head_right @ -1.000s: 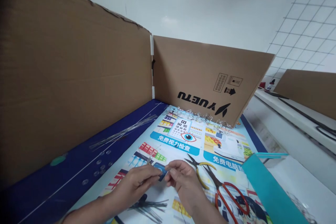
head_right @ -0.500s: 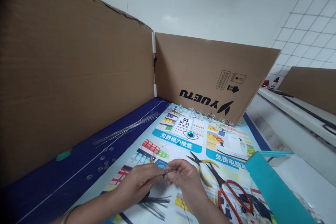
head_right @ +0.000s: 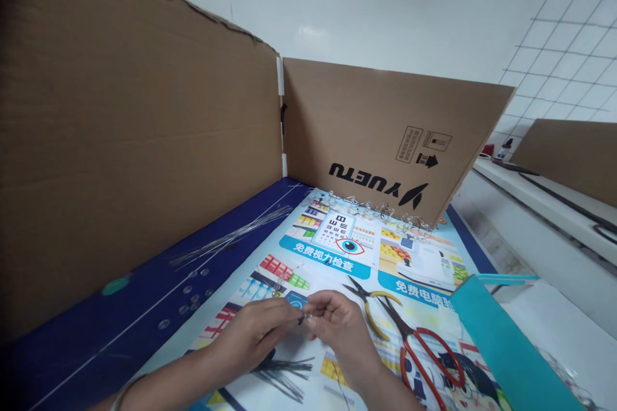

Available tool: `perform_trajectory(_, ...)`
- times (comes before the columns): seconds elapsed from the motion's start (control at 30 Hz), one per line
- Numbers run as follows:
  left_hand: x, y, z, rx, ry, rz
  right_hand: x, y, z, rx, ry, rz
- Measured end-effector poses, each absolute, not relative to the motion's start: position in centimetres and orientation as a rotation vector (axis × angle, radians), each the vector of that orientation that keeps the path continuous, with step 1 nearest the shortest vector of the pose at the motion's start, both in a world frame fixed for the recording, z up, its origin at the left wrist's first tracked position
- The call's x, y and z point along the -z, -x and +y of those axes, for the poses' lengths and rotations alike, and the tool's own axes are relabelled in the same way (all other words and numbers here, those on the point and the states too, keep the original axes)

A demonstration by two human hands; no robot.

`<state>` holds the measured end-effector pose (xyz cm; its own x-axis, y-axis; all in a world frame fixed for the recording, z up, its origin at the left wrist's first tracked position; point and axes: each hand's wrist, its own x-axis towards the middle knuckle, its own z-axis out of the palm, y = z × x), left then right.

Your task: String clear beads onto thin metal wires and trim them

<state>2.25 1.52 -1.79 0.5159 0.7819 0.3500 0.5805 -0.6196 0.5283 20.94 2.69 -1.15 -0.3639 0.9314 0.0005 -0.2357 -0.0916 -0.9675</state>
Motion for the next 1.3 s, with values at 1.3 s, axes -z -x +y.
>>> perform_trajectory(1.3,1.3,-2.8,1.5,-0.917,-2.091,1.136,0.0,-20.4,1.6,-1.108,1.040,-1.689)
